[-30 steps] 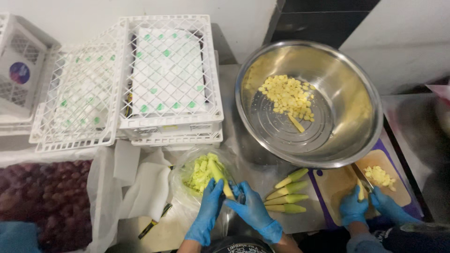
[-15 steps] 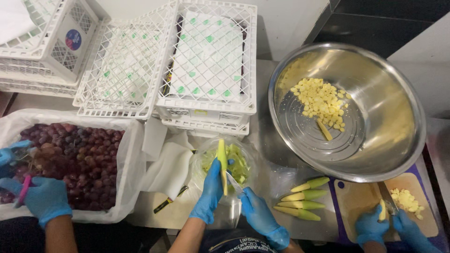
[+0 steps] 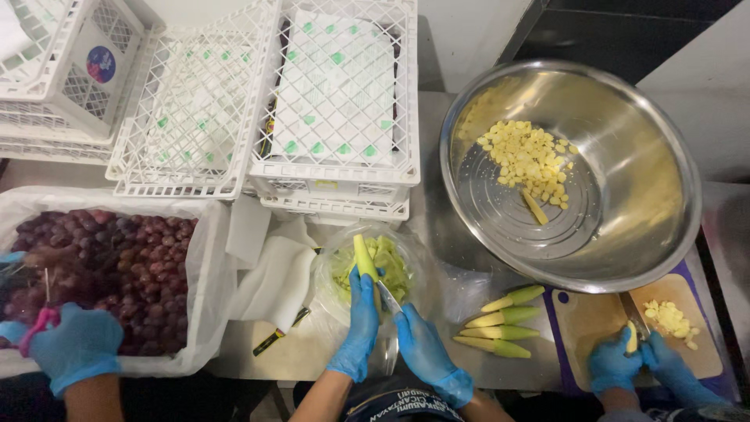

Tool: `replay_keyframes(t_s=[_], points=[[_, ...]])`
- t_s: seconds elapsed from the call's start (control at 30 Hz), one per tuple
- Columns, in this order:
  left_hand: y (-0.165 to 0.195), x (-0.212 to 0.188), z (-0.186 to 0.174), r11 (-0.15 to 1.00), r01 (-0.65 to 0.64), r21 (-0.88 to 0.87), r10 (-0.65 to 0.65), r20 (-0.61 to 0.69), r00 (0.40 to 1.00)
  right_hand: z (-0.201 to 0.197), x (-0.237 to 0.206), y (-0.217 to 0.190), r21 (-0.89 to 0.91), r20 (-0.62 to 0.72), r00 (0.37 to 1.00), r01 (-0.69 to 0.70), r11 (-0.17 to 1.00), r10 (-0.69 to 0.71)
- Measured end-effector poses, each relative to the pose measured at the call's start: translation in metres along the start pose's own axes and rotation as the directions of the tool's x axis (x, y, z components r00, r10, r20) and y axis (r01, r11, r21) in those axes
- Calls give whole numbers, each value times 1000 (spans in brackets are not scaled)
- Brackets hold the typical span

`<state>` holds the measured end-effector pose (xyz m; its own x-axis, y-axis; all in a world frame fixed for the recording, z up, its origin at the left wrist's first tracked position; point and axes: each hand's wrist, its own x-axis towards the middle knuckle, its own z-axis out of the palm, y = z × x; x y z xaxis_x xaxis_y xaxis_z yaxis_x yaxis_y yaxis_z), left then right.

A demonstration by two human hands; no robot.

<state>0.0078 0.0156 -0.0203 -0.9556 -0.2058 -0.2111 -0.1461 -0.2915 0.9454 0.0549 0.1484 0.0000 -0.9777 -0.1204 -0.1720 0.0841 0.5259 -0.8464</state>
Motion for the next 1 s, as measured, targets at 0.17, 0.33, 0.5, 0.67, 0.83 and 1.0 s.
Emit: replay_keyframes(t_s=[0.17,0.33,0.5,0.67,0.83,1.0], points=[[-5,-6,-4,988,139,-65,-143,-63,988,5,0,1,49,46,997,-69,996,67],[-12,-19,1,993,110,-34,-112,-83,990,7,4,1,-30,11,1000,20,999,-20],[-22,-37,9,969,209,-130,-202,65,977,-12,46,-6,77,-86,992,-86,993,93],[-15,-30,7,954,284,-90,-277,86,957,-16,67,-13,262,-111,988,-73,962,105],[-12,-21,3,966,191,-176,-173,115,978,-3,57,-9,473,11,998,-60,879,62],[-19,-24,1,964,218,-155,-201,122,972,-3,54,7,547,109,989,-147,824,104]])
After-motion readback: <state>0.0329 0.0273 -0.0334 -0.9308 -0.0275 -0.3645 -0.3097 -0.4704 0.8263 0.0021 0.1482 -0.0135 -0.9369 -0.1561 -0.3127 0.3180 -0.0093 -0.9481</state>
